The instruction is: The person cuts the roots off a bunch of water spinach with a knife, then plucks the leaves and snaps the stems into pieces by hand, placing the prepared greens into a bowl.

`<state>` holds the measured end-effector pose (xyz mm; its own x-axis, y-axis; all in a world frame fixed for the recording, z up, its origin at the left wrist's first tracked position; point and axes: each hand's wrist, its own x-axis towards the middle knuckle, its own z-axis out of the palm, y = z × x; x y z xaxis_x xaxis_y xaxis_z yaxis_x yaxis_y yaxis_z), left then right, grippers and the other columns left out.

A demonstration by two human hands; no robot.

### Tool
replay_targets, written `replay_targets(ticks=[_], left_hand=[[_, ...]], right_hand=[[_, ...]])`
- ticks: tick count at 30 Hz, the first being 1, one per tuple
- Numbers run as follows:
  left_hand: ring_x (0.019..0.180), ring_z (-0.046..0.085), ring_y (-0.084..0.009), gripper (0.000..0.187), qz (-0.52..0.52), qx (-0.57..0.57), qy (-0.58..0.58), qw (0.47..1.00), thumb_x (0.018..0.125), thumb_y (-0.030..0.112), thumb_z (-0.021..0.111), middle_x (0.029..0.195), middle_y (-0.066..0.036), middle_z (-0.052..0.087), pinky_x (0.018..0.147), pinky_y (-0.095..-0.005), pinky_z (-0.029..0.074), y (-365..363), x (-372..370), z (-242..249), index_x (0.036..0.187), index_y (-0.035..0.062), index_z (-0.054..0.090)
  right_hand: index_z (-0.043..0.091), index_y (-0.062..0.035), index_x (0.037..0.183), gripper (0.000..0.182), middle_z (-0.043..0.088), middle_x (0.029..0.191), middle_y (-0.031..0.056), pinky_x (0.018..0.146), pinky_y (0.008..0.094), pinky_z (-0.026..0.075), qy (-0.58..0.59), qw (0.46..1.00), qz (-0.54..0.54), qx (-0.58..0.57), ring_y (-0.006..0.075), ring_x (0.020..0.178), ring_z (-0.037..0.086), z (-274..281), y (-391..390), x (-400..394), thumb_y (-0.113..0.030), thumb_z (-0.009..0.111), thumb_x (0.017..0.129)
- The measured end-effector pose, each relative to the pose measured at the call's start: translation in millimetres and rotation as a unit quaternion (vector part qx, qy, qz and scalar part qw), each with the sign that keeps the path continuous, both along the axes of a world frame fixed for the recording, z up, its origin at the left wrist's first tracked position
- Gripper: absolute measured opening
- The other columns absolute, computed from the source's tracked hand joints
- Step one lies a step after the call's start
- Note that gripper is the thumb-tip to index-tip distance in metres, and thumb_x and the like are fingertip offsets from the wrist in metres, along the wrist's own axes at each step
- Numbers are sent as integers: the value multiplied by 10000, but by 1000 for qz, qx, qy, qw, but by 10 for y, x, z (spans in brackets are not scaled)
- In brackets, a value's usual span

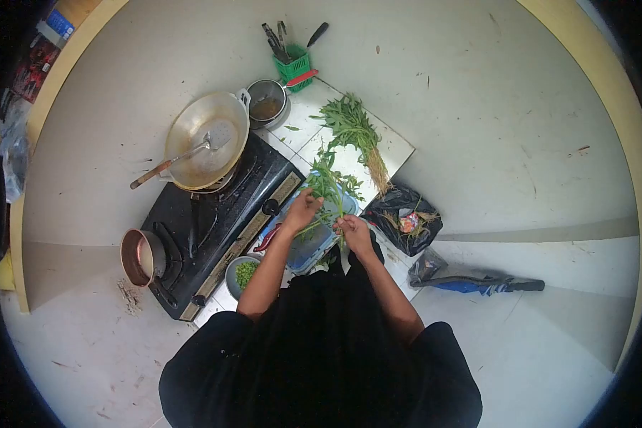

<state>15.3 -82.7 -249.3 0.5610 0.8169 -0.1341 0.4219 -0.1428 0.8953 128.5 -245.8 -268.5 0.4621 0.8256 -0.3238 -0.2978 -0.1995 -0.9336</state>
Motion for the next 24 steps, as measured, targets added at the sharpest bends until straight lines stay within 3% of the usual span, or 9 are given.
replay_targets(ticks=[1,3,5,10,16,20,24], left_hand=[[753,655,-221,462,1,4,0,1000,898,314,699,859,-158,695,693,-339,511,-35,-4,72,1126,-82,629],[751,619,-144,363,-49,-257,-23,965,914,318,687,904,-63,671,645,-315,482,-93,11,206,1042,-21,659],[752,614,-123,330,-56,-257,-4,965,916,290,688,880,-44,665,651,-288,480,-212,46,307,1029,-20,663],[751,611,-110,229,-14,-210,-121,970,917,163,683,872,-44,670,666,-258,482,-314,85,8,1032,-33,655],[741,608,-108,206,-2,-240,-151,959,905,137,702,869,-46,674,685,-250,488,-417,106,22,1007,-34,649],[736,619,-105,216,31,-201,-160,966,894,156,719,847,-68,685,669,-260,502,-479,141,6,968,-38,660],[725,616,-104,187,28,-211,-150,966,903,144,707,837,-60,684,664,-259,500,-533,120,134,956,-30,660]], right_hand=[[616,19,1053,202,704,899,79,723,263,517,4,1000,-9,9,106,744,630,-7,11,-7,-172,582,996],[615,19,1049,198,703,899,77,731,266,518,7,1000,-7,11,109,748,631,15,26,-34,-169,579,998],[614,19,1045,195,703,900,75,740,270,519,11,1000,-1,8,113,752,633,62,46,-41,-167,575,999],[606,18,1031,181,700,890,73,747,272,504,-2,1000,7,7,124,760,634,94,7,-52,-156,565,1002],[593,4,1045,175,700,943,78,758,270,495,7,998,54,-10,130,786,637,52,-55,28,-164,562,1005],[588,28,1087,209,696,945,108,765,286,498,-12,996,82,-17,155,798,647,10,0,74,-160,568,998],[588,5,1073,216,672,887,76,744,288,502,1,1000,29,-10,144,760,640,54,109,115,-198,575,1000]])
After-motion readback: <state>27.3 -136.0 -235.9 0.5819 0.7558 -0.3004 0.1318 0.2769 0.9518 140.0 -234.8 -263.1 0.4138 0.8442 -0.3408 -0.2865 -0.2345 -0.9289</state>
